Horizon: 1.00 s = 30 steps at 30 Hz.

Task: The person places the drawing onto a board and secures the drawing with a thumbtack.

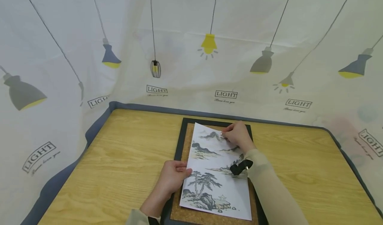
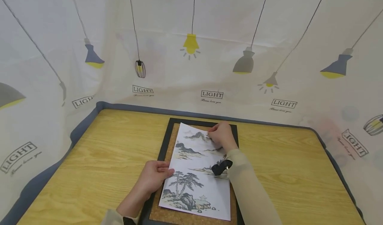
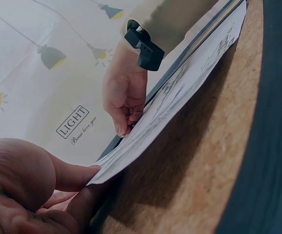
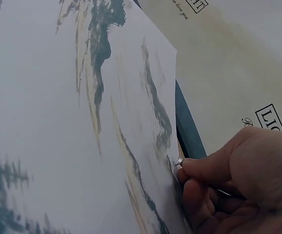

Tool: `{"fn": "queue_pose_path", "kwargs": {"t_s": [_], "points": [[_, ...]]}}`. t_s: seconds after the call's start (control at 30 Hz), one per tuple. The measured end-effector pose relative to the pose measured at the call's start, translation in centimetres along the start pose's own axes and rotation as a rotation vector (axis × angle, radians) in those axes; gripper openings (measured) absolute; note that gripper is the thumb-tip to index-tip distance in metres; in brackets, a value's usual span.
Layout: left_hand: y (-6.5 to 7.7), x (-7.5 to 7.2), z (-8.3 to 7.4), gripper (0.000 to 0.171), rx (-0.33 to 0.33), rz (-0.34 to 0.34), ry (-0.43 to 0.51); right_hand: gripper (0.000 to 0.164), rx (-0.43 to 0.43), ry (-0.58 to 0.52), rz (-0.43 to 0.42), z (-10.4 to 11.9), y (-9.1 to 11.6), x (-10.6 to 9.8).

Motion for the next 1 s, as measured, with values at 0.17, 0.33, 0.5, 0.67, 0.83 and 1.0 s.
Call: {"fn": "queue_pose_path", "kwargs": {"t_s": [0.17, 0.33, 0.5, 0.67, 0.83, 1.0], "points": [[0.06, -0.01, -0.11, 0.034, -0.013, -0.006, -0.01, 0.012, 0.001, -0.027, 0.009, -0.23, -0.13, -0.07], [0.02, 0.04, -0.12, 0.034, -0.024, -0.004, -0.018, 0.01, 0.022, -0.047, 0.01, -0.27, -0.19, -0.25], [-0.03, 0.05, -0.07, 0.034, -0.03, -0.004, -0.025, 0.012, 0.037, -0.065, 0.002, -0.25, -0.09, -0.37], [-0.13, 0.05, -0.02, 0.035, -0.031, 0.003, -0.027, 0.012, 0.043, -0.069, -0.013, -0.27, -0.04, -0.57], [-0.19, 0.07, 0.11, 0.036, -0.038, 0.012, -0.023, 0.012, 0.045, -0.056, -0.027, -0.31, -0.1, -0.48], [-0.2, 0.09, 0.18, 0.035, -0.034, 0.005, -0.03, 0.01, 0.002, -0.049, -0.062, -0.2, -0.01, -0.22]]}}
Point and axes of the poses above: each hand's wrist, its own y-axis away from the middle knuckle, its own x-axis out of the palm, z = x × y, the point moved 6 cm from there along -y, towards the middle knuckle, and after that the axes turned 4 degrees about y, right-handed, at the moved point
